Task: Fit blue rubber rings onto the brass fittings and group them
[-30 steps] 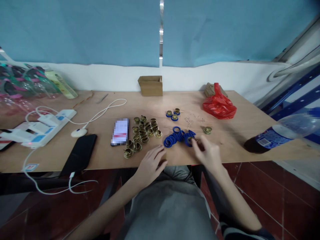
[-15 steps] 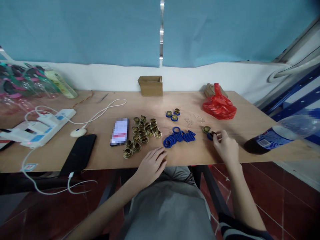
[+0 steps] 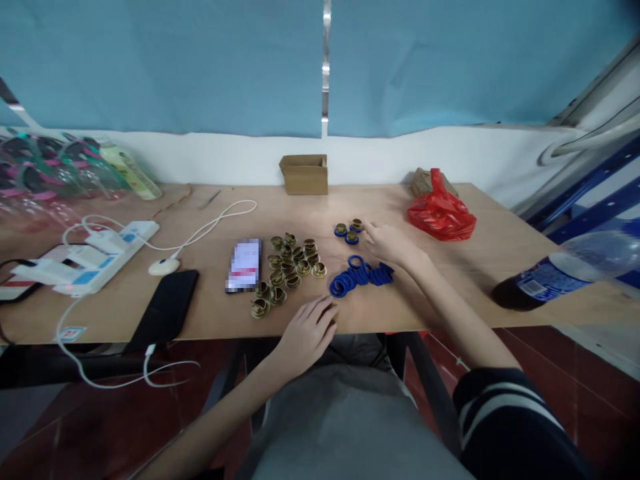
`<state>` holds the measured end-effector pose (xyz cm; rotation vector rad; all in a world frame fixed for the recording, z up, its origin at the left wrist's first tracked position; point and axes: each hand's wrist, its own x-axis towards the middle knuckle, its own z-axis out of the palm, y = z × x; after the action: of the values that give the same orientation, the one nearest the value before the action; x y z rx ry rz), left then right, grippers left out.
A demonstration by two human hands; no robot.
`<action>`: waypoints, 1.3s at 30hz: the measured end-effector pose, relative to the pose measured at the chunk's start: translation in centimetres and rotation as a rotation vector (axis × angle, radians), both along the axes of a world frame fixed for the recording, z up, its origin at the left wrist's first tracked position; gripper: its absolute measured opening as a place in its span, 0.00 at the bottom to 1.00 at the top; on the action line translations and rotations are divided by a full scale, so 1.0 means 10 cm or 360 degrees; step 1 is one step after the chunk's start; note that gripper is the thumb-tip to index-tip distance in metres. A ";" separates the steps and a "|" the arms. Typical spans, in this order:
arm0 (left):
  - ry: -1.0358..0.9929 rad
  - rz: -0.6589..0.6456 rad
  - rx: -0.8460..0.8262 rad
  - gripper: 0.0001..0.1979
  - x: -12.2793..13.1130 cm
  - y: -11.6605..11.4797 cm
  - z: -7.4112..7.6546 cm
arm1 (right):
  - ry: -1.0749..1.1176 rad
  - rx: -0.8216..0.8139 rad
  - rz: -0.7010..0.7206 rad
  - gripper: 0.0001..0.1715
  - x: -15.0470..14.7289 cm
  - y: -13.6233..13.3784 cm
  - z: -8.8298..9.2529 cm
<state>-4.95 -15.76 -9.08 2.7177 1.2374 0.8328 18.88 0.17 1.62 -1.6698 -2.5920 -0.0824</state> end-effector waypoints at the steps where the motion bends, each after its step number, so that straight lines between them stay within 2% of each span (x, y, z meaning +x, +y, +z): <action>1: 0.0003 -0.0001 -0.0011 0.16 0.00 0.00 0.00 | -0.0020 -0.0035 0.0004 0.18 -0.04 0.16 -0.01; 5: 0.0000 0.0003 -0.0089 0.16 0.00 0.00 0.00 | -0.0059 -0.0133 0.0009 0.13 -0.15 0.62 -0.11; 7: -0.0015 -0.0007 -0.0114 0.16 -0.01 0.00 -0.01 | -0.0051 -0.0148 0.0014 0.10 -0.17 0.70 -0.15; 10: -0.0081 -0.0019 -0.0148 0.16 -0.02 0.02 -0.02 | 0.0015 -0.0107 0.0046 0.11 -0.17 0.64 -0.12; 13: -0.0299 0.0007 -0.0249 0.15 -0.04 0.03 -0.04 | 0.0123 -0.0020 0.0111 0.10 -0.16 0.39 0.03; 15: -0.0569 0.0072 -0.0347 0.16 -0.05 0.02 -0.04 | 0.0278 0.0036 0.0191 0.09 -0.18 0.12 0.15; 17: -0.0896 0.0116 -0.0463 0.19 -0.06 0.01 -0.03 | 0.0711 0.0034 0.0367 0.08 -0.21 -0.22 0.24; 19: -0.1225 0.0060 -0.0628 0.24 -0.07 0.00 0.01 | 0.1047 -0.0137 0.0519 0.10 -0.28 -0.57 0.26; 22: -0.1603 -0.0193 -0.0983 0.28 -0.07 -0.01 0.07 | 0.1376 -0.0409 0.0540 0.12 -0.40 -1.03 0.15; 25: -0.1749 -0.0258 -0.1240 0.20 -0.08 0.01 0.11 | 0.1561 -0.0582 0.0431 0.12 -0.47 -1.32 -0.07; 27: -0.1775 -0.0243 -0.1312 0.17 -0.09 0.04 0.13 | 0.1650 -0.0690 0.0354 0.12 -0.48 -1.41 -0.21; 32: -0.1743 -0.0421 -0.1511 0.22 -0.12 0.08 0.12 | 0.1957 -0.0912 0.0175 0.14 -0.45 -1.48 -0.42; 34: -0.1706 -0.0388 -0.1592 0.23 -0.13 0.09 0.11 | 0.1978 -0.0790 0.0130 0.14 -0.45 -1.51 -0.49; 37: -0.1698 -0.0232 -0.1591 0.23 -0.13 0.09 0.09 | 0.1782 -0.0279 0.0157 0.11 -0.48 -1.57 -0.59; 39: -0.1703 -0.0188 -0.1529 0.22 -0.13 0.09 0.07 | 0.1610 0.0053 0.0297 0.09 -0.48 -1.58 -0.66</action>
<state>-6.24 -14.86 -8.39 1.2439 0.8309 1.0489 14.03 -15.67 -4.97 -1.0140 -1.8985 0.5647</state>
